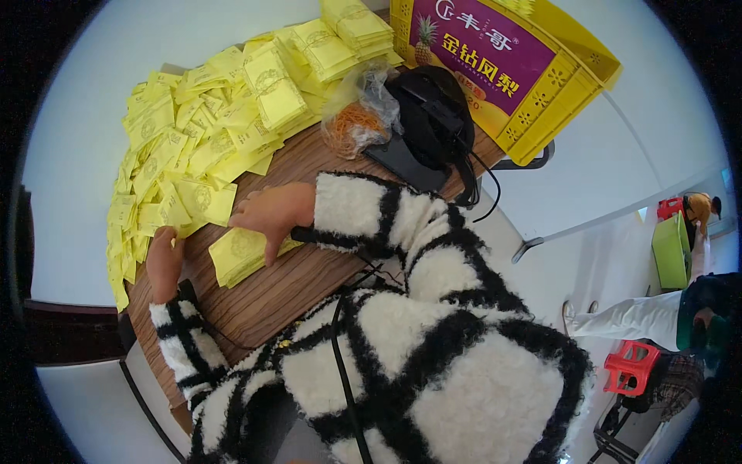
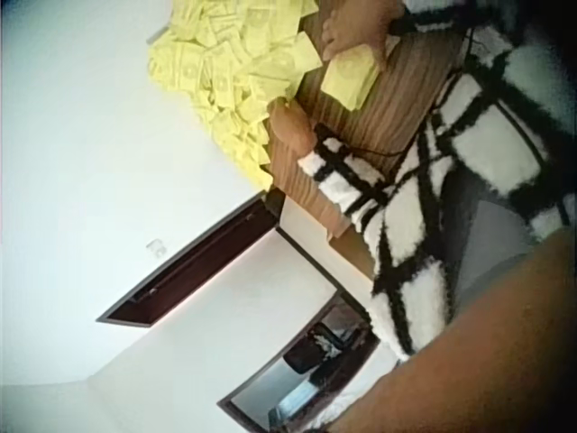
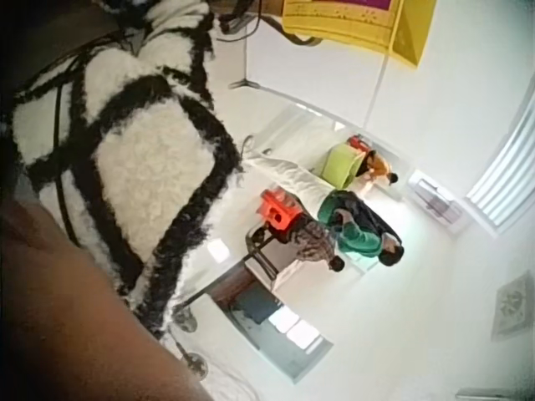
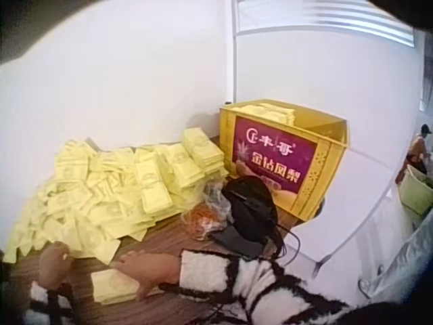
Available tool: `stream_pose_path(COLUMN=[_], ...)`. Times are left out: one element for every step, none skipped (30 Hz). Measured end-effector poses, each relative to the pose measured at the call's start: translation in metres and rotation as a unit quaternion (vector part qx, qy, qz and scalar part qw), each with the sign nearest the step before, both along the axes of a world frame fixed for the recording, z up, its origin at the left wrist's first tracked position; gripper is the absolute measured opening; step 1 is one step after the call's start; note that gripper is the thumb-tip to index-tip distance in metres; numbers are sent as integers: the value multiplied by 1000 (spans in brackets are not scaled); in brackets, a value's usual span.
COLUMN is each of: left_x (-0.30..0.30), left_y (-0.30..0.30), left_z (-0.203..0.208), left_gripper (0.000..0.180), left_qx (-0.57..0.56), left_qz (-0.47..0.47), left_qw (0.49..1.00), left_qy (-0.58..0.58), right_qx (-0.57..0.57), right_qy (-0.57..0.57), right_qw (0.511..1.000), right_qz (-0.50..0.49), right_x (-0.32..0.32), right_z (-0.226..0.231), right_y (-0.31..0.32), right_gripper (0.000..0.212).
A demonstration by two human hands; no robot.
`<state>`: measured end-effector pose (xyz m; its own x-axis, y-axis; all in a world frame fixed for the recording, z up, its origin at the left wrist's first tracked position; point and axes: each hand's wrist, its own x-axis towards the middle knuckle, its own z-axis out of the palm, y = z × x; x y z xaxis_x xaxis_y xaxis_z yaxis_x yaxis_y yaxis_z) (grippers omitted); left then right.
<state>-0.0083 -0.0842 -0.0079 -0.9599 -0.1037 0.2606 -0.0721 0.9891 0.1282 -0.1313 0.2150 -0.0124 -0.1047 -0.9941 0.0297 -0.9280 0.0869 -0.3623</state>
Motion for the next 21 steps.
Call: stream_pose_path(left_x=[-1, 0, -2, -6, 1, 11, 13, 22, 24, 20, 13, 5, 1, 5, 9, 13, 15, 18, 19, 21, 23], left_y=[8, 12, 13, 12, 5, -4, -12, -27, -40, -46, -25, -6, -13, -22, -9, 10, 24, 28, 31, 34, 38], left_z=[4, 7, 7, 7, 5, 9, 6, -1, -15, -23, -8, 6, 1, -5, 3, 21, 32, 36, 38, 39, 38], left_gripper=[19, 18, 18, 20, 21, 23, 27, 31, 33, 37, 37, 37, 33, 29, 29, 26, 23, 23, 23, 24, 24], left_qx=[1, 2, 0, 31, 60, 83, 100, 111, 106, 98, 169, 242, 369, 482, 477, 571, 658, 657, 676, 695, 714], left_qz=[6, 15, 16, 32, 59, 92, 103, 127, 89, 45, 82, 119, 53, -18, -8, -33, -59, -55, -54, -54, -52], left_qw=[1000, 1000, 1000, 998, 995, 990, 983, 972, 958, 937, 937, 928, 880, 811, 812, 767, 711, 711, 701, 690, 677], left_qy=[11, 21, 20, 36, 51, 67, 115, 165, 250, 333, 294, 257, 295, 331, 337, 290, 240, 246, 222, 198, 171], right_qx=[0, -1, -8, -15, -23, -31, -26, -23, -27, -29, -37, -45, -93, -142, -144, -183, -221, -259, -256, -263, -264], right_qy=[-1, -2, -4, -6, -10, -15, -26, -38, -39, -38, -28, -19, 11, 38, 35, -9, -53, -95, -97, -201, -304], right_qw=[1000, 1000, 1000, 1000, 1000, 999, 999, 999, 999, 999, 998, 998, 991, 980, 982, 974, 962, 947, 949, 926, 892], right_qz=[0, -1, -4, -6, 3, 21, 5, 6, -6, -20, -36, -51, -92, -132, -120, -134, -150, -163, -158, -182, -205], right_x=[-2, -3, -5, -7, -5, -4, -7, -2, 3, 1, -5, -11, -8, -6, -10, -13, -15, -16, -16, -16, -15], right_z=[-1, -3, -5, -8, -12, -9, -6, -3, -1, 0, -2, -6, -9, -10, -12, -14, -15, -12, -8, -3, 0], right_y=[1, 1, 2, 3, -6, -11, -8, -14, -17, -15, -6, -1, 0, -5, -8, -9, -10, -14, -18, -21, -23], right_gripper=[100, 100, 99, 97, 96, 96, 92, 88, 82, 76, 74, 72, 70, 69, 69, 69, 69, 69, 69, 69, 69])
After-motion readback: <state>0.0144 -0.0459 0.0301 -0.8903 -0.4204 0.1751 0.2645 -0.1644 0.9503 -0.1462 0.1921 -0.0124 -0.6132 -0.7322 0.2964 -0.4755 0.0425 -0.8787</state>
